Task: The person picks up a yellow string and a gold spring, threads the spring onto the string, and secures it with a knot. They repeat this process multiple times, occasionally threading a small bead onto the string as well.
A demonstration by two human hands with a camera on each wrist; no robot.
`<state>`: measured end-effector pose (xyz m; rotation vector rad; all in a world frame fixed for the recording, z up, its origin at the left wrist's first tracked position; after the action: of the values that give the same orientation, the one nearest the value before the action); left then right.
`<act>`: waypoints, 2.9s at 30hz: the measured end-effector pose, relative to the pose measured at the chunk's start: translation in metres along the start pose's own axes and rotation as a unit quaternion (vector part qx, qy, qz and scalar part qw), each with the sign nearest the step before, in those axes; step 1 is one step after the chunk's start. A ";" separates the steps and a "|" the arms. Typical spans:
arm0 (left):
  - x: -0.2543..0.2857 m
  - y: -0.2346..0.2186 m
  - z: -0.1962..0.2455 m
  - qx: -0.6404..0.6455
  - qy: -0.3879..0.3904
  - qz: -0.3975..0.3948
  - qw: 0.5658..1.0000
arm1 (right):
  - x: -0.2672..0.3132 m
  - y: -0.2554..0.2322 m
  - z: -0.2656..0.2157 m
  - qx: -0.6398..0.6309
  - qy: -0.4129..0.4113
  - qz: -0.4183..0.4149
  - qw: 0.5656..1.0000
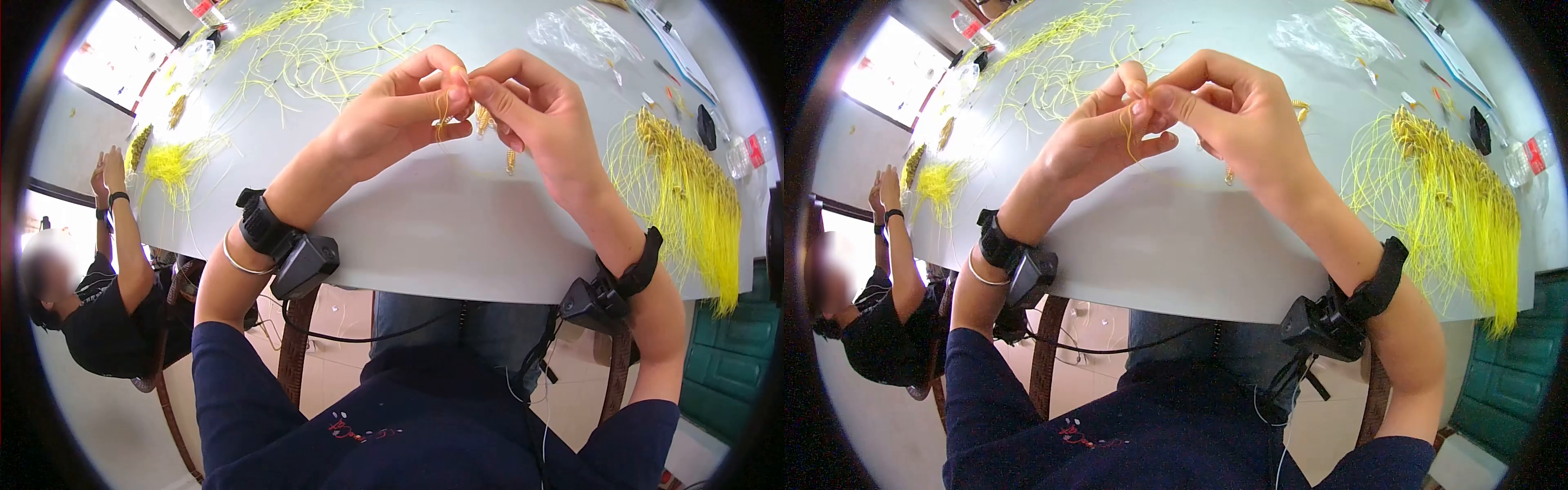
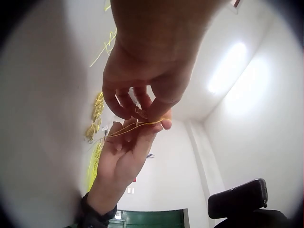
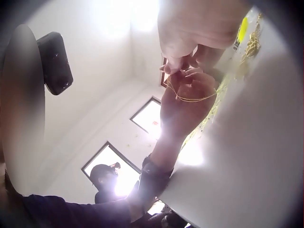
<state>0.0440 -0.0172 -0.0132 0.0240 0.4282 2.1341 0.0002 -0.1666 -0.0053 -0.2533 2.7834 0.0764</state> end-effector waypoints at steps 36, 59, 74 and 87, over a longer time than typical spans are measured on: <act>0.003 0.012 0.007 -0.148 -0.032 0.037 0.988 | -0.006 -0.025 -0.023 -0.348 0.007 0.092 0.933; 0.006 0.005 0.006 -0.097 0.030 0.020 0.995 | -0.005 -0.008 -0.016 0.117 -0.031 -0.117 0.986; -0.001 0.006 0.004 -0.063 0.033 0.033 0.997 | -0.001 -0.002 -0.005 -0.077 0.053 -0.064 0.994; 0.002 0.010 0.007 -0.135 0.000 0.043 0.990 | -0.019 -0.019 -0.040 -0.426 0.062 -0.007 0.903</act>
<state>0.0361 -0.0186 -0.0040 -0.1141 0.1386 2.2597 0.0079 -0.1853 0.0382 -0.4936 2.6808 1.3199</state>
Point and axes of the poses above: each hand's wrist, its own x-axis away from the middle knuckle, its own y-axis out of the palm, z = x × y, the point moved 3 cm from there along -x, towards the middle knuckle, and after that the axes turned 1 degree about z, right-handed, at the moved point
